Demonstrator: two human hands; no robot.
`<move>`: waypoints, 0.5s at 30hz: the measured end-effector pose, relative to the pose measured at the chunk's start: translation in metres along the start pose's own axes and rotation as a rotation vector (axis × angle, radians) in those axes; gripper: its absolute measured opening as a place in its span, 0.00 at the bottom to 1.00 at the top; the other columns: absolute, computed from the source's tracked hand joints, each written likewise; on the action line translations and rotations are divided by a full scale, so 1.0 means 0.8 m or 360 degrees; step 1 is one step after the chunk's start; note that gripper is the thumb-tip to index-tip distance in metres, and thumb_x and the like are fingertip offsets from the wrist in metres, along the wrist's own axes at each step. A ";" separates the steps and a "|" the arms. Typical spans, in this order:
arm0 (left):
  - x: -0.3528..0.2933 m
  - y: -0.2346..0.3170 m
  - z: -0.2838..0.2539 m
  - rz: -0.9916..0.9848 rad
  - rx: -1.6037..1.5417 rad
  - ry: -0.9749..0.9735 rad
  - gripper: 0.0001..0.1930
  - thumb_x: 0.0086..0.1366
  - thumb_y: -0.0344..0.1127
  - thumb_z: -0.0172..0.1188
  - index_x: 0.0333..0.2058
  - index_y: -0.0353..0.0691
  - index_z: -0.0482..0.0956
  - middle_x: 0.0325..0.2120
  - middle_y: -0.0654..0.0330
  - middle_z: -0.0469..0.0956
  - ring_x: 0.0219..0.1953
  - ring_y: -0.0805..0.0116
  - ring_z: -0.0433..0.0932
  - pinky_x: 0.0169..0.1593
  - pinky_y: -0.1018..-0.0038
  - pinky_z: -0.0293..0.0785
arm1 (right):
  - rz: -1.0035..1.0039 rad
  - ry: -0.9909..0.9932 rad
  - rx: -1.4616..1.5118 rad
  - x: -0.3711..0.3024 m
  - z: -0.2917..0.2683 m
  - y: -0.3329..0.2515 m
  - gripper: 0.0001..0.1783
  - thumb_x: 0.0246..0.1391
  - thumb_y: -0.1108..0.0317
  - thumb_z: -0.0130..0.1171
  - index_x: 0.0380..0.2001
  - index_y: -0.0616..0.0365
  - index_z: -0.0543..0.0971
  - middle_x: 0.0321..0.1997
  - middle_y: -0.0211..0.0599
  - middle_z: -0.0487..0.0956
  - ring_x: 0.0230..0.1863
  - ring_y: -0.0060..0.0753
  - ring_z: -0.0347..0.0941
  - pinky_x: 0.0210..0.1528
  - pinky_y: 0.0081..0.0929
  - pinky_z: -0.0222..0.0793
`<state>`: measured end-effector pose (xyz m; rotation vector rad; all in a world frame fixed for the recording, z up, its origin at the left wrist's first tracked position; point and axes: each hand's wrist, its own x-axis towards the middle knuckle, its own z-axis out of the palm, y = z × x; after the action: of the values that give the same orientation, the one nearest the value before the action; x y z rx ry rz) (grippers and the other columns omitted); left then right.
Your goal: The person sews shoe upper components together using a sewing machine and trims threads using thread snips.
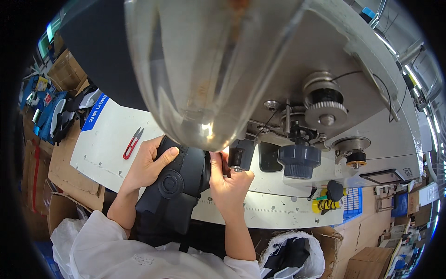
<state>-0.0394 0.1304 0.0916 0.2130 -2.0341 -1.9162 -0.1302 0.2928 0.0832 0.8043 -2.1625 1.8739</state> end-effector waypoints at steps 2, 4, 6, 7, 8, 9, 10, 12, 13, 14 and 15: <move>0.000 0.001 -0.001 0.0011 0.0033 0.0005 0.17 0.68 0.40 0.56 0.39 0.28 0.76 0.25 0.61 0.78 0.25 0.81 0.73 0.29 0.81 0.71 | -0.0011 -0.0015 -0.0019 0.001 0.001 0.001 0.06 0.56 0.79 0.59 0.38 0.65 0.79 0.25 0.28 0.80 0.21 0.03 0.63 0.21 0.06 0.53; 0.001 0.001 -0.002 0.0001 0.0016 0.0013 0.17 0.68 0.40 0.56 0.39 0.28 0.76 0.25 0.61 0.78 0.25 0.81 0.73 0.29 0.81 0.71 | -0.0097 0.0017 0.0028 0.004 0.006 0.000 0.08 0.56 0.79 0.59 0.39 0.65 0.80 0.26 0.27 0.80 0.22 0.03 0.64 0.22 0.05 0.54; 0.002 0.001 -0.002 -0.0010 -0.0002 0.0018 0.16 0.68 0.40 0.56 0.39 0.28 0.76 0.25 0.61 0.78 0.25 0.81 0.73 0.29 0.81 0.71 | -0.0071 0.0016 0.0052 0.006 0.006 -0.002 0.08 0.56 0.79 0.59 0.40 0.65 0.81 0.26 0.26 0.80 0.22 0.03 0.64 0.22 0.05 0.54; 0.004 0.002 -0.002 0.0001 0.0021 0.0017 0.16 0.68 0.40 0.56 0.39 0.28 0.76 0.25 0.61 0.78 0.25 0.81 0.72 0.29 0.81 0.70 | -0.0047 0.0016 0.0079 0.007 0.005 -0.004 0.09 0.56 0.79 0.59 0.40 0.65 0.81 0.26 0.25 0.80 0.22 0.03 0.64 0.22 0.06 0.54; 0.005 0.002 -0.003 0.0012 0.0041 0.0019 0.16 0.68 0.40 0.56 0.38 0.28 0.76 0.25 0.61 0.78 0.25 0.81 0.72 0.29 0.82 0.70 | -0.0049 0.0013 0.0076 0.008 0.006 -0.007 0.09 0.56 0.79 0.59 0.40 0.65 0.81 0.26 0.25 0.80 0.22 0.03 0.64 0.22 0.06 0.54; 0.006 0.003 -0.004 0.0013 0.0036 0.0020 0.16 0.68 0.40 0.56 0.38 0.28 0.76 0.25 0.61 0.78 0.25 0.81 0.72 0.29 0.82 0.70 | 0.0015 0.0031 0.0092 0.008 0.007 -0.011 0.09 0.56 0.79 0.59 0.40 0.65 0.81 0.26 0.25 0.80 0.22 0.03 0.63 0.22 0.06 0.54; 0.007 0.004 -0.004 0.0023 0.0043 0.0010 0.16 0.68 0.40 0.56 0.38 0.27 0.77 0.24 0.61 0.78 0.25 0.81 0.72 0.28 0.82 0.70 | 0.0081 0.0050 0.0107 0.009 0.008 -0.012 0.09 0.55 0.79 0.60 0.40 0.65 0.81 0.26 0.24 0.80 0.22 0.03 0.63 0.22 0.06 0.54; 0.008 0.005 -0.004 0.0034 0.0046 0.0000 0.16 0.68 0.40 0.56 0.37 0.27 0.77 0.24 0.62 0.78 0.24 0.81 0.72 0.28 0.82 0.69 | 0.0071 0.0049 0.0068 0.010 0.008 -0.010 0.09 0.55 0.79 0.60 0.40 0.64 0.82 0.26 0.24 0.80 0.22 0.03 0.63 0.22 0.06 0.54; 0.009 0.004 -0.005 0.0029 0.0056 0.0010 0.16 0.68 0.40 0.56 0.37 0.27 0.77 0.23 0.62 0.78 0.24 0.81 0.71 0.28 0.82 0.69 | 0.0063 0.0050 0.0033 0.011 0.008 -0.008 0.09 0.55 0.79 0.60 0.40 0.64 0.82 0.26 0.24 0.80 0.22 0.04 0.63 0.22 0.06 0.54; 0.009 0.002 -0.005 0.0023 0.0060 0.0018 0.16 0.68 0.40 0.56 0.36 0.27 0.77 0.23 0.63 0.77 0.24 0.81 0.71 0.27 0.82 0.69 | 0.0063 0.0049 0.0020 0.011 0.010 -0.008 0.09 0.55 0.79 0.60 0.40 0.64 0.82 0.26 0.24 0.80 0.22 0.04 0.63 0.22 0.06 0.54; 0.010 0.002 -0.006 0.0022 0.0047 0.0015 0.16 0.68 0.40 0.56 0.36 0.27 0.77 0.23 0.63 0.77 0.24 0.81 0.71 0.27 0.82 0.69 | 0.0041 0.0077 0.0088 0.012 0.014 -0.008 0.09 0.55 0.79 0.60 0.40 0.64 0.82 0.27 0.25 0.80 0.23 0.05 0.65 0.23 0.07 0.56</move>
<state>-0.0448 0.1235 0.0941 0.2143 -2.0538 -1.8741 -0.1329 0.2791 0.0912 0.7366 -2.1113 1.9525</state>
